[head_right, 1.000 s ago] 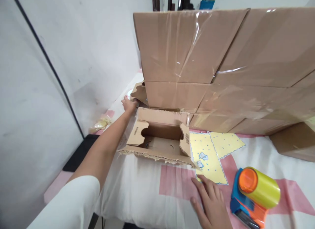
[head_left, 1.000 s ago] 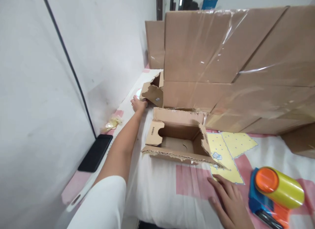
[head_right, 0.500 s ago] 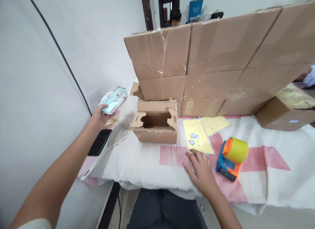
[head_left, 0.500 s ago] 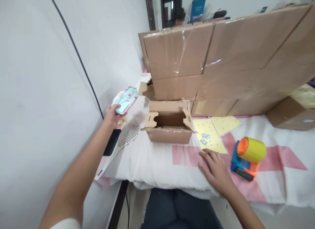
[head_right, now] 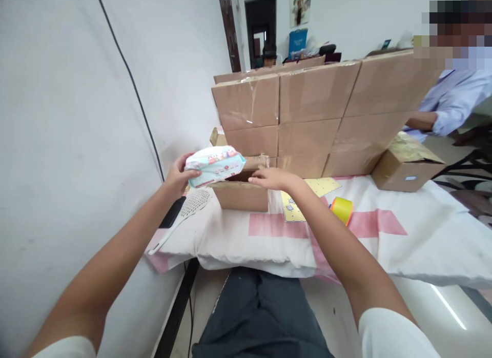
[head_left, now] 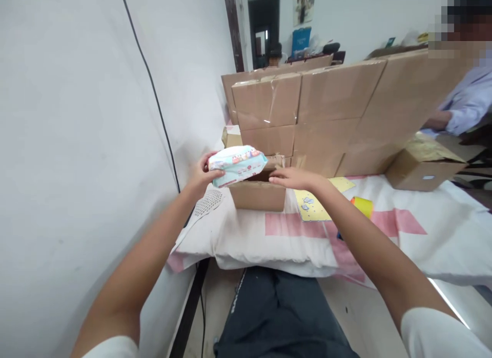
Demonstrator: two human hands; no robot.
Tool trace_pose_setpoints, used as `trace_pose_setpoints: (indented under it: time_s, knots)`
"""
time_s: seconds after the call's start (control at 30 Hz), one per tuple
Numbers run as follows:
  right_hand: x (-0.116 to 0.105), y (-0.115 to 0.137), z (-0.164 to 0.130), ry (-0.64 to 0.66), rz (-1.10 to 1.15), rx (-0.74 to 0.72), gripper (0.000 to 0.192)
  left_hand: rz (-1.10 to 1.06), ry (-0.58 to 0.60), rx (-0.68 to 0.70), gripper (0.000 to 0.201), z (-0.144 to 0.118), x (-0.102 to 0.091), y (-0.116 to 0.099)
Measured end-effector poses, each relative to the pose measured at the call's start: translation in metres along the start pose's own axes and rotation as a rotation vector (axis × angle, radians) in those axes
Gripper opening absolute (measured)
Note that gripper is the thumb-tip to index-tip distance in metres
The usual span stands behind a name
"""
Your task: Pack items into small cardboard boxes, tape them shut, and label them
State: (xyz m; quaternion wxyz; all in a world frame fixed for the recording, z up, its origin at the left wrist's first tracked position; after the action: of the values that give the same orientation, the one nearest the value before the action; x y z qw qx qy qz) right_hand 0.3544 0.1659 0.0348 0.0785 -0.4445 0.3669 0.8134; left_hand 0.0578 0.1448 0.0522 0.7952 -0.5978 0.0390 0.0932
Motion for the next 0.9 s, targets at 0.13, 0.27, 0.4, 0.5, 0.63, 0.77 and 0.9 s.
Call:
trace_pose_setpoints:
  time_s: [0.13,0.27,0.4,0.5,0.63,0.77,0.9]
  knots:
    - [0.015,0.007,-0.033,-0.039,-0.001,0.030,0.023,-0.046,-0.015,-0.107,0.076,-0.012,0.007,0.026]
    - [0.046,0.015,-0.074,-0.327,0.113,-0.094,0.020,-0.135,-0.006,-0.115,0.074,-0.030,0.013,0.037]
    - [0.071,-0.002,-0.088,-0.648,0.335,-0.089,0.027,0.041,0.136,0.039,0.075,-0.033,0.033,0.032]
    - [0.086,-0.017,-0.085,-0.727,0.491,-0.057,0.026,0.237,0.279,0.189,0.078,-0.028,0.055,0.032]
    - [0.099,-0.032,-0.085,-0.777,0.657,-0.002,0.024,0.272,0.370,0.255,0.080,-0.015,0.072,0.038]
    - [0.102,-0.038,-0.086,-0.822,0.820,0.034,0.021,0.347,0.525,0.191,0.085,0.005,0.079,0.037]
    - [0.097,-0.041,-0.088,-0.825,0.948,0.036,0.020,0.445,0.653,0.207,0.077,0.022,0.091,0.027]
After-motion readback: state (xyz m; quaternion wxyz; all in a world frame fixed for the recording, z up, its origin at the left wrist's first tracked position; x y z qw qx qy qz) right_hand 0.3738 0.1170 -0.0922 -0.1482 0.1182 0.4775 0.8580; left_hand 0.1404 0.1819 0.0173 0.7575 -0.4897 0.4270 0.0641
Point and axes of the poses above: each hand's wrist, its own z-axis towards the middle knuckle, its own x-axis out of the palm, y = z × x, the point moved 4 cm from there along z, towards the middle knuckle, and after that the axes turned 2 degrees about z, right-handed, at the moved point
